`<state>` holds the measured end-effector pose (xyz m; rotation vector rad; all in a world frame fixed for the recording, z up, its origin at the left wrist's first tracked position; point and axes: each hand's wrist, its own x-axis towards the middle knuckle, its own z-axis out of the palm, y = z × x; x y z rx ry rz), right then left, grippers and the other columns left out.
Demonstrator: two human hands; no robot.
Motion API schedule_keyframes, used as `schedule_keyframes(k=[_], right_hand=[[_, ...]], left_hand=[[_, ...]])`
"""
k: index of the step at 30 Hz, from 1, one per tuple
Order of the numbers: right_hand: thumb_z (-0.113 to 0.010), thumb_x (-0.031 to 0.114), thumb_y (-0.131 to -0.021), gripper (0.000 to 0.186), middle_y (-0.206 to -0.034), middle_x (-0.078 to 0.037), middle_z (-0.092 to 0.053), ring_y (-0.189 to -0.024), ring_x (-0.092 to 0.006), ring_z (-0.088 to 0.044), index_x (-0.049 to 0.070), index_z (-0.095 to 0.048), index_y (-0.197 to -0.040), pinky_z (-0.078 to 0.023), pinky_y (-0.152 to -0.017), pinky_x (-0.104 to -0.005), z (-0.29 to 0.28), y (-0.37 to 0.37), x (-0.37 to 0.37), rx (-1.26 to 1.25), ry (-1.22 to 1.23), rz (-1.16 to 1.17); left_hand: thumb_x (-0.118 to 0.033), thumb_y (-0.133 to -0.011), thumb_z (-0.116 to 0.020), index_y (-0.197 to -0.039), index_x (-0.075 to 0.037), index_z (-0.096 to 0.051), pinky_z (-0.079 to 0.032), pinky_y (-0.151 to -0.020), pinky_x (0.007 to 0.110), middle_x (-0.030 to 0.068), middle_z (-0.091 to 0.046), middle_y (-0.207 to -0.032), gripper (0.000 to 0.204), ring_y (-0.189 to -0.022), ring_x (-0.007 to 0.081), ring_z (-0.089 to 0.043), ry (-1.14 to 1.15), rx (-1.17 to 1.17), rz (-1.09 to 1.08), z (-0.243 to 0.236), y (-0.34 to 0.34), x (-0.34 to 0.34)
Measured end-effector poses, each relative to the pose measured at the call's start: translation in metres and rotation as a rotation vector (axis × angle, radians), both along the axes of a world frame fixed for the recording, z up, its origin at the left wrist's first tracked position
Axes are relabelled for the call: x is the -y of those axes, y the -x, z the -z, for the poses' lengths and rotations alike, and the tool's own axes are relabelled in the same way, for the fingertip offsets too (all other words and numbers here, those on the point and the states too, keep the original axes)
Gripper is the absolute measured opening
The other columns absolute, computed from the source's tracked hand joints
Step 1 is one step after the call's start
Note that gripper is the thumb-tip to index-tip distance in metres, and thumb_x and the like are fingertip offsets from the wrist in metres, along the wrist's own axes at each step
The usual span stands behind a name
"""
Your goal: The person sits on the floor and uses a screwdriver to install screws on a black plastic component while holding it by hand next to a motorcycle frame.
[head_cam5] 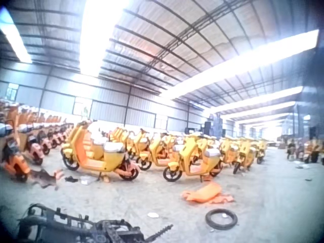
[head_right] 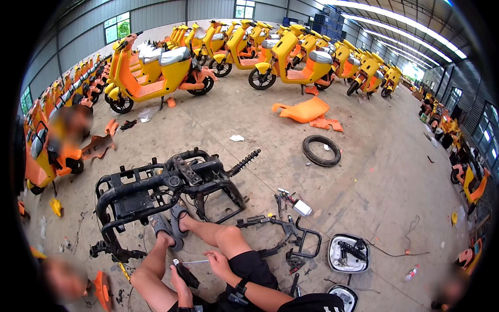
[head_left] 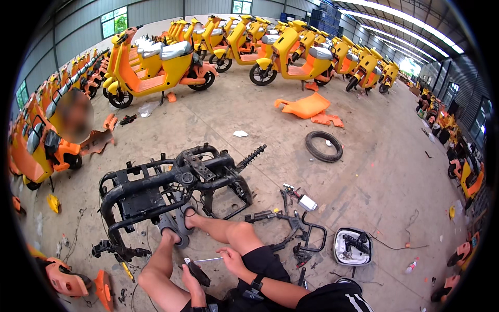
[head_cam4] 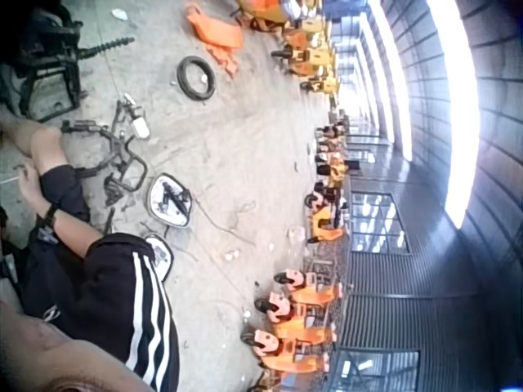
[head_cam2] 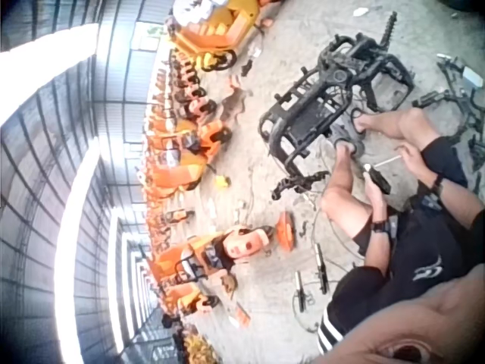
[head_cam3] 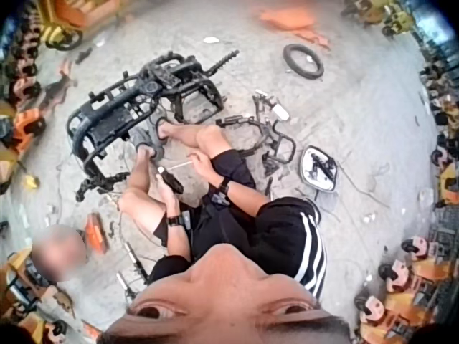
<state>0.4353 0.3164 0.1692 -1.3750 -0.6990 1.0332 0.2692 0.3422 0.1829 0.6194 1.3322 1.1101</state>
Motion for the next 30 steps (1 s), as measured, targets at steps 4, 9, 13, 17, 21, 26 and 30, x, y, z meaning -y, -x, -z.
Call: schedule_keyframes(k=[4,9,13,17,21,26,30], right_hand=[[-0.051,0.014,-0.098,0.020,-0.066,0.006,-0.047,-0.056,-0.0017,-0.039,0.004,-0.066,-0.106,-0.030,-0.049,-0.0215,0.004,0.003,-0.002,0.024,-0.011,-0.014],[-0.050,0.015,-0.097,0.021,-0.070,0.003,-0.051,-0.060,-0.0052,-0.044,0.003,-0.066,-0.106,-0.036,-0.053,-0.0239,-0.009,-0.001,-0.001,0.029,0.007,-0.017],[-0.050,0.015,-0.097,0.021,-0.072,0.001,-0.054,-0.062,-0.0075,-0.048,0.003,-0.065,-0.105,-0.039,-0.056,-0.0257,0.001,0.000,-0.002,0.052,0.018,-0.039],[-0.052,0.014,-0.096,0.020,-0.069,0.003,-0.052,-0.061,-0.0057,-0.046,0.004,-0.066,-0.106,-0.037,-0.054,-0.0244,0.012,-0.004,0.000,0.091,-0.032,0.011],[-0.052,0.014,-0.096,0.020,-0.072,0.002,-0.053,-0.061,-0.0053,-0.045,0.003,-0.066,-0.106,-0.036,-0.054,-0.0249,0.005,0.003,-0.003,0.081,0.007,-0.033],[-0.051,0.014,-0.097,0.021,-0.072,0.002,-0.052,-0.062,-0.0048,-0.045,0.003,-0.065,-0.107,-0.037,-0.055,-0.0245,0.006,0.007,-0.004,0.061,0.018,-0.043],[-0.051,0.014,-0.097,0.021,-0.073,0.002,-0.053,-0.064,-0.0049,-0.046,0.003,-0.065,-0.107,-0.037,-0.056,-0.0243,0.002,-0.005,0.003,0.063,0.076,-0.042]], left_hand=[[-0.045,-0.103,-0.040,-0.113,0.000,-0.063,-0.049,-0.072,0.029,0.0078,-0.066,-0.086,0.051,-0.078,0.0166,-0.063,-0.025,0.056,-0.023,0.008,0.004,-0.003],[-0.047,-0.103,-0.038,-0.110,-0.001,-0.063,-0.047,-0.069,0.028,0.0069,-0.065,-0.083,0.052,-0.075,0.0157,-0.062,-0.040,0.024,0.031,0.011,0.002,-0.005],[-0.046,-0.104,-0.036,-0.107,-0.001,-0.061,-0.048,-0.071,0.028,0.0089,-0.065,-0.087,0.051,-0.074,0.0166,-0.061,-0.004,0.016,0.043,0.010,0.006,-0.002],[-0.057,-0.087,-0.048,-0.107,-0.005,-0.061,-0.047,-0.075,0.033,0.0109,-0.063,-0.092,0.057,-0.077,0.0216,-0.059,0.079,-0.038,0.044,-0.032,-0.010,-0.019],[-0.064,-0.076,-0.052,-0.109,-0.007,-0.060,-0.047,-0.077,0.034,0.0106,-0.062,-0.094,0.066,-0.079,0.0229,-0.059,0.585,-0.171,0.452,-0.222,-0.042,-0.047],[-0.063,-0.078,-0.050,-0.109,-0.006,-0.061,-0.047,-0.077,0.034,0.0102,-0.062,-0.093,0.066,-0.080,0.0217,-0.059,0.215,-0.126,0.149,-0.108,-0.016,-0.042],[-0.059,-0.083,-0.048,-0.107,-0.005,-0.061,-0.047,-0.075,0.033,0.0097,-0.062,-0.090,0.060,-0.078,0.0208,-0.059,0.052,-0.049,0.048,-0.035,-0.012,-0.041]])
